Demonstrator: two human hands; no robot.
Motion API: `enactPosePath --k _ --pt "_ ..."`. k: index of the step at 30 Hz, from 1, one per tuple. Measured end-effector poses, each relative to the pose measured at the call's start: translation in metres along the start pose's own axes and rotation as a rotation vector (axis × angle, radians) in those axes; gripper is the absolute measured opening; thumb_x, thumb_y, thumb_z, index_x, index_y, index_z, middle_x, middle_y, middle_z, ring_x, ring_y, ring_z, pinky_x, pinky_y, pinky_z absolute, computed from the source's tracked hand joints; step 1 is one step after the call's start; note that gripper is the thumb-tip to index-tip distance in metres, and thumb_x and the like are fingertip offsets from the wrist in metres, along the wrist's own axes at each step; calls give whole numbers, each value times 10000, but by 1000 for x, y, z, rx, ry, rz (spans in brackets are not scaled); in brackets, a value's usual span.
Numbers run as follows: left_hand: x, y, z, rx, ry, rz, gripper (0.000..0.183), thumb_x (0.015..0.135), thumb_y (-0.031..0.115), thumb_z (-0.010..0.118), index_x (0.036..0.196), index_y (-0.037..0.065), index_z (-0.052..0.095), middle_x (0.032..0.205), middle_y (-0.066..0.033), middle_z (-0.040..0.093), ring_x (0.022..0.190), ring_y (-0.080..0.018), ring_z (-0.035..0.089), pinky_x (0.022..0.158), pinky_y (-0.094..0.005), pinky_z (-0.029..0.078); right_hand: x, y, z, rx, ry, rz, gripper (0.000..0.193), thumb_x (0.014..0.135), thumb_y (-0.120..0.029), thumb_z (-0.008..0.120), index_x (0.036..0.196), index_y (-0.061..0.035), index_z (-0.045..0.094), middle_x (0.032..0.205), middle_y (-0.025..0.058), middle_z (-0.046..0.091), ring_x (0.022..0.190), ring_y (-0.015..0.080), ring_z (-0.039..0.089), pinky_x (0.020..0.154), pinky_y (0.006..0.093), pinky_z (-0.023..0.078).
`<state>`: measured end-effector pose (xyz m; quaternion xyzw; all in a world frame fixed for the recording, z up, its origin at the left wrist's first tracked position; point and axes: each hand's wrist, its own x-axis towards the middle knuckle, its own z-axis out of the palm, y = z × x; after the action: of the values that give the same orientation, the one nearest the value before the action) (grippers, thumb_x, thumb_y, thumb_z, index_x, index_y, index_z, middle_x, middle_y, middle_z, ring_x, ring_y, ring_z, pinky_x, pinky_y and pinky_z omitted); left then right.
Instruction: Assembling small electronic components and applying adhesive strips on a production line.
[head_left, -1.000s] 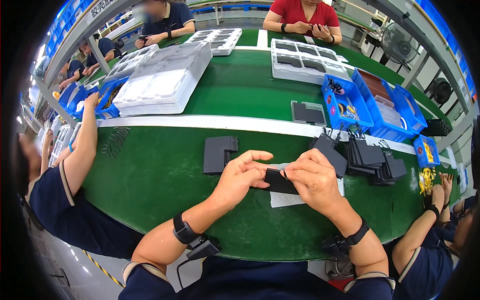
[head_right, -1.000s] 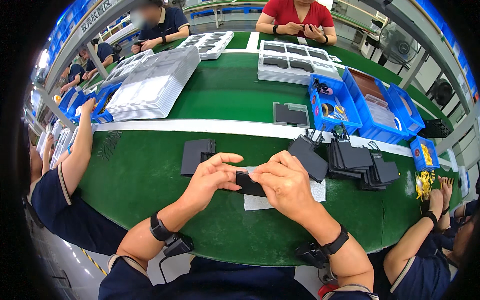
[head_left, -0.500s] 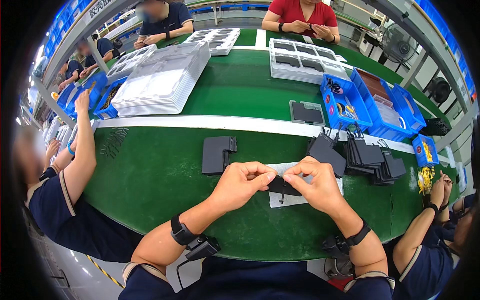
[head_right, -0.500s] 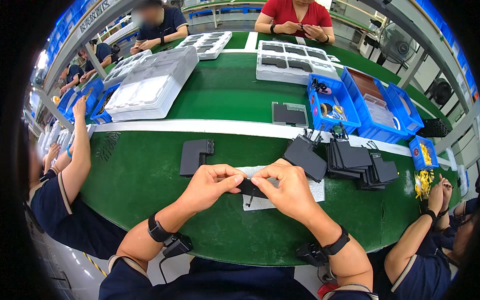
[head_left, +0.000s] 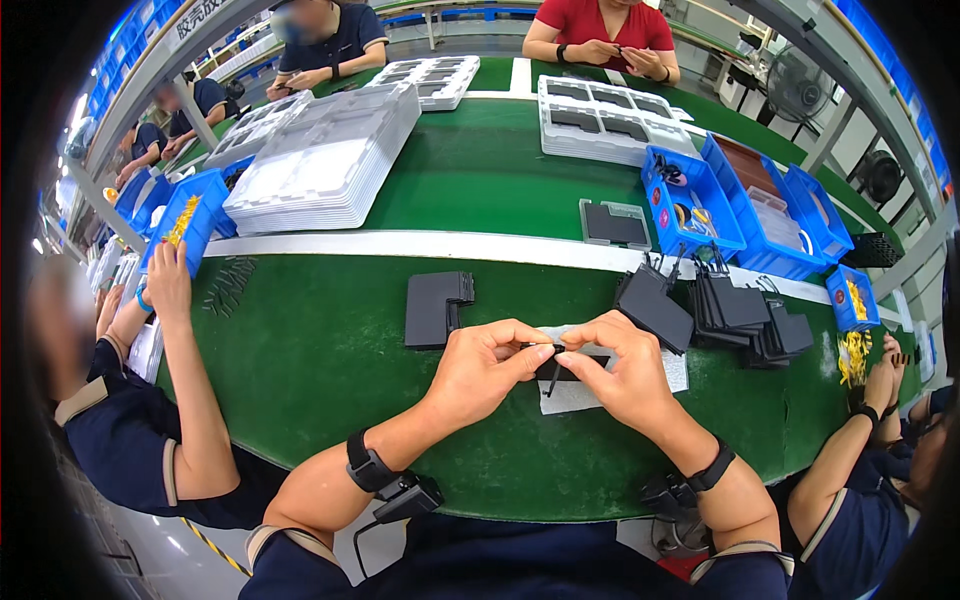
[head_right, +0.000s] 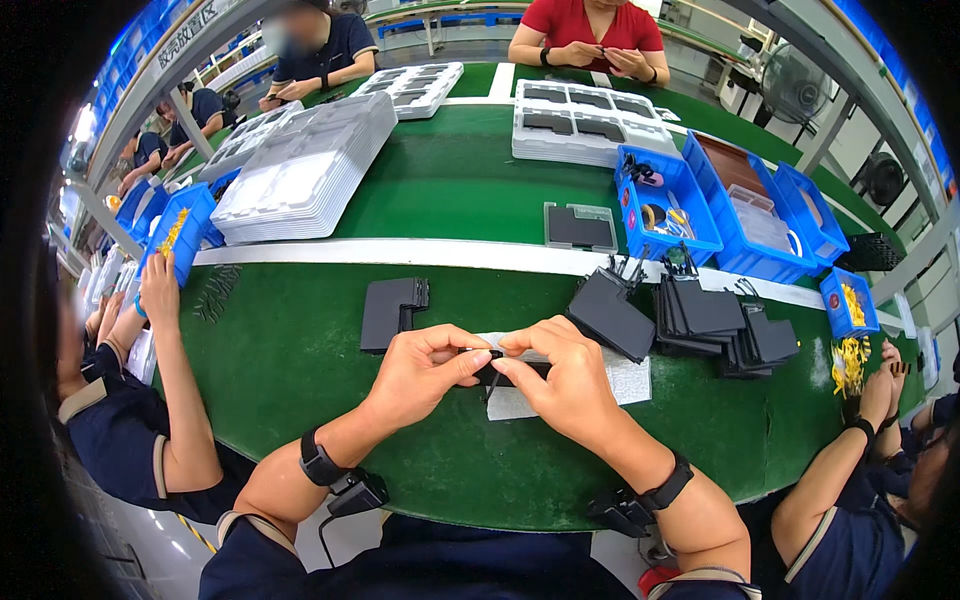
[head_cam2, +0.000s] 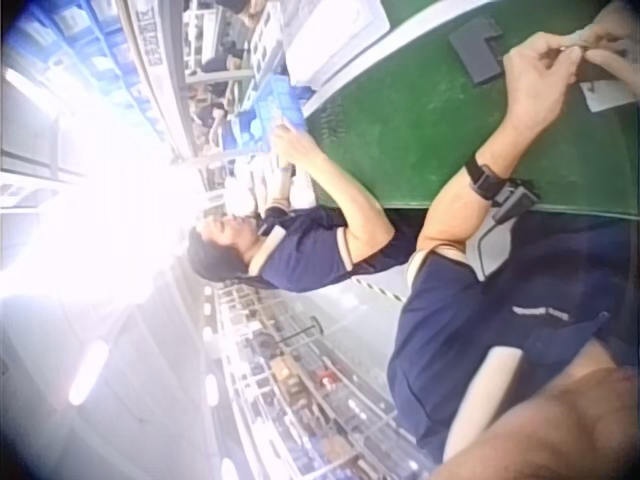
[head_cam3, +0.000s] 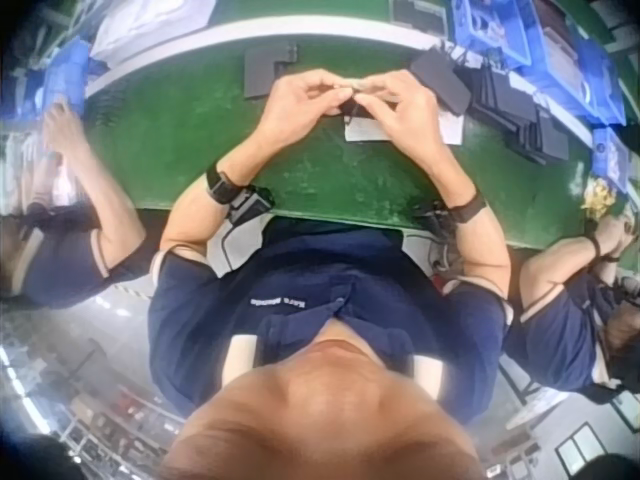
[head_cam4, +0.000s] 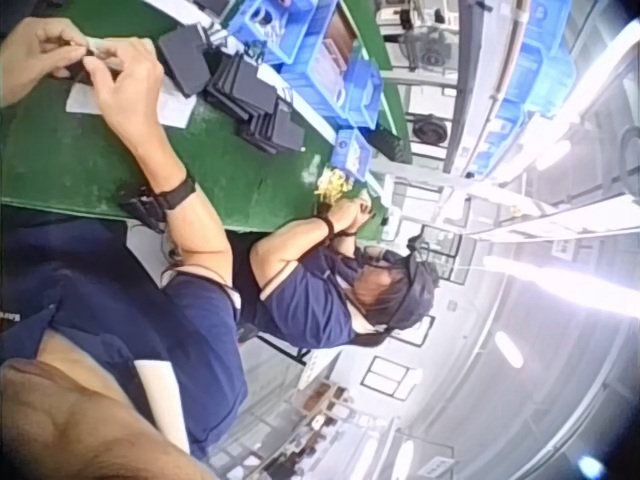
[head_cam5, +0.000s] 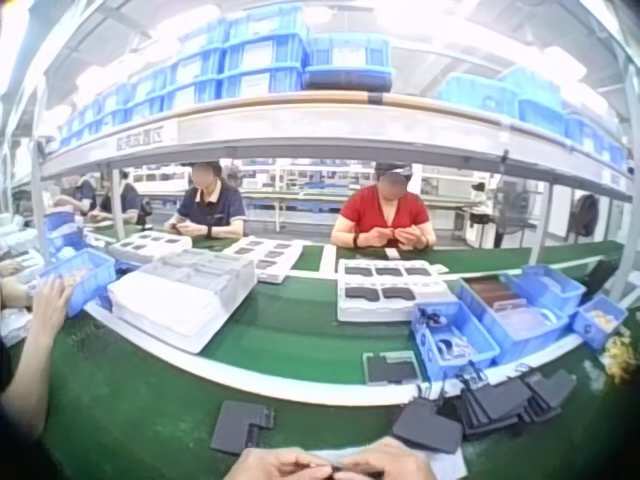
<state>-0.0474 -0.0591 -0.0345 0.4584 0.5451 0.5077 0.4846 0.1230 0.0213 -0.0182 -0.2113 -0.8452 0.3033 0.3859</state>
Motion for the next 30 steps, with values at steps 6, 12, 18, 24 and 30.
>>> enactPosePath --k 6,12,18,24,30 --pt "1 -2 -3 -43 -20 16 177 865 146 656 968 1 651 879 -41 654 788 -71 607 670 -223 532 -3 7 0 85 -52 159 108 724 -67 705 727 -9 614 705 84 614 707 226 554 659 326 441" --pt "2 -3 -3 -166 -110 22 175 866 150 656 961 4 651 872 -31 649 785 -68 605 653 -220 532 -3 15 0 345 -134 297 83 711 -81 722 750 -30 671 730 72 645 711 213 560 663 314 425" --pt "-3 1 5 -79 72 9 169 866 145 654 951 -1 656 888 -44 657 792 -73 611 642 -218 537 -8 2 17 -340 109 -187 127 709 -45 696 829 -9 677 773 61 668 785 219 605 700 363 403" --pt "-3 -4 3 -61 52 82 163 865 140 654 937 -6 661 896 -58 662 785 -80 615 643 -222 538 -8 -3 15 -372 79 -283 186 689 -17 691 866 27 658 835 97 667 824 239 609 735 377 427" --pt "1 1 -3 39 52 108 148 870 129 645 934 -4 650 885 -49 663 768 -73 615 624 -208 522 -2 1 10 -250 1 -232 247 660 -28 713 894 25 653 873 105 665 841 257 603 734 375 447"
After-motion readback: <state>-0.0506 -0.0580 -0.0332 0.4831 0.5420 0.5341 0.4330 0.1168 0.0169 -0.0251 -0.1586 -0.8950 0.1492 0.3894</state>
